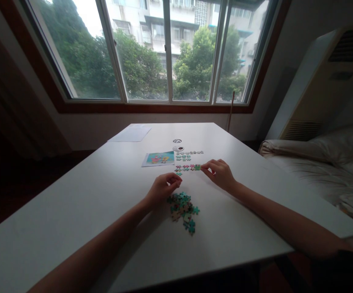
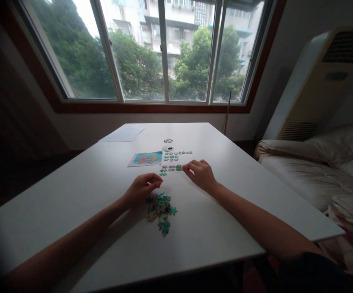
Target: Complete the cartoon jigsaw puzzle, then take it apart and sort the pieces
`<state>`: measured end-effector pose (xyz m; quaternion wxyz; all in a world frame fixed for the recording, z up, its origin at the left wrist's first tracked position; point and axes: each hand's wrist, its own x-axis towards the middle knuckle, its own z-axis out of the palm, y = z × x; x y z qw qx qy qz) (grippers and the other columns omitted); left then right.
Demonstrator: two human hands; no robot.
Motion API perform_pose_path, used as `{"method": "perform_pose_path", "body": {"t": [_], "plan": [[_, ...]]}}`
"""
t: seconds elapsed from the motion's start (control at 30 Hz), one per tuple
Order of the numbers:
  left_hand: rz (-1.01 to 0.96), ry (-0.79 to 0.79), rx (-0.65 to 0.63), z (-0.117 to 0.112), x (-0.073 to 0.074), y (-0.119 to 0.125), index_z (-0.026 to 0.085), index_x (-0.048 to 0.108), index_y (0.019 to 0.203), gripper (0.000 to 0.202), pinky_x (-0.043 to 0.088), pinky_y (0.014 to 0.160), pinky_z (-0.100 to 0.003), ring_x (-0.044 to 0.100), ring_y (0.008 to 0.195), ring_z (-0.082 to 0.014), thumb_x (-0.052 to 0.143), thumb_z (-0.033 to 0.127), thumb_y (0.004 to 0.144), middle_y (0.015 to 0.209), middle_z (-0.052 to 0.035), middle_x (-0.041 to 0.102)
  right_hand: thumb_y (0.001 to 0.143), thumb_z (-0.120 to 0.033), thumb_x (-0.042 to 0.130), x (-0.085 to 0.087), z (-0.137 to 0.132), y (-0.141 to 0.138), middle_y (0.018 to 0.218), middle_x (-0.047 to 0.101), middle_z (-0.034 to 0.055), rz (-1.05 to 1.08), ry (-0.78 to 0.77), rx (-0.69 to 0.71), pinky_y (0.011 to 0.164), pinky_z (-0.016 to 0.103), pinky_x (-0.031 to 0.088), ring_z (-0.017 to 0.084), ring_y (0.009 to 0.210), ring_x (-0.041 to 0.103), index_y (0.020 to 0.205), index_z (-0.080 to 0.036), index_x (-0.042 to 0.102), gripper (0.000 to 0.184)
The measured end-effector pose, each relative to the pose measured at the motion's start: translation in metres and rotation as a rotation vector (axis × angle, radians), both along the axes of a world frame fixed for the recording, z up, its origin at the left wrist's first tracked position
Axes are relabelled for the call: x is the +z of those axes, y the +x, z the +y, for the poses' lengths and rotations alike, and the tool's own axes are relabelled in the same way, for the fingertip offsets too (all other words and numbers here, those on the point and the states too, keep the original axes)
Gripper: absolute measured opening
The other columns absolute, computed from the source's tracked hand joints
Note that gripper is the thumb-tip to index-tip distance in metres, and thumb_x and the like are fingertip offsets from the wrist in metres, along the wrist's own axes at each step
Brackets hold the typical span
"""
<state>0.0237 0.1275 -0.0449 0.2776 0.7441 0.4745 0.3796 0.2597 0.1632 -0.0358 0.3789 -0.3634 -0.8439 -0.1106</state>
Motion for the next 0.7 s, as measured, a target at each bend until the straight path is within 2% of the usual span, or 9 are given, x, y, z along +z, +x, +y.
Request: {"method": "perform_pose_path", "body": {"t": [0.17, 0.33, 0.5, 0.7], "plan": [[0.002, 0.017, 0.014, 0.0, -0.001, -0.002, 0.016, 0.062, 0.078, 0.013, 0.04, 0.052, -0.021, 0.056, 0.06, -0.0123, 0.052, 0.022, 0.072, 0.063, -0.0003, 0.062, 0.086, -0.033, 0.044, -0.004, 0.006, -0.01, 0.082, 0.066, 0.0022, -0.101, -0.021, -0.003, 0.07, 0.025, 0.033, 0.011, 0.067, 0.056, 0.082, -0.021, 0.063, 0.024], [-0.003, 0.017, 0.006, 0.0, -0.001, -0.004, 0.015, 0.061, 0.078, 0.013, 0.04, 0.052, -0.021, 0.057, 0.059, -0.0124, 0.052, 0.022, 0.073, 0.063, -0.0001, 0.062, 0.086, -0.032, 0.043, 0.009, 0.031, -0.018, 0.084, 0.065, 0.0032, -0.26, -0.033, -0.072, 0.071, 0.026, 0.033, 0.012, 0.07, 0.056, 0.083, -0.021, 0.064, 0.024], [0.015, 0.04, 0.009, -0.001, 0.0, -0.004, 0.016, 0.061, 0.077, 0.012, 0.04, 0.053, -0.021, 0.057, 0.059, -0.0122, 0.052, 0.022, 0.072, 0.062, 0.0001, 0.062, 0.084, -0.034, 0.045, 0.02, 0.068, -0.022, 0.086, 0.064, 0.0027, -0.3, -0.3, -0.272, 0.068, 0.025, 0.036, 0.014, 0.075, 0.057, 0.086, -0.023, 0.064, 0.022], [0.016, 0.048, 0.005, 0.0, -0.001, -0.006, 0.016, 0.061, 0.077, 0.013, 0.04, 0.053, -0.02, 0.057, 0.059, -0.0123, 0.051, 0.023, 0.073, 0.062, 0.0, 0.062, 0.075, -0.031, 0.057, 0.009, 0.104, -0.021, 0.082, 0.066, -0.0002, -0.309, -0.472, -0.335, 0.058, 0.022, 0.039, 0.015, 0.074, 0.058, 0.081, -0.025, 0.066, 0.013]]}}
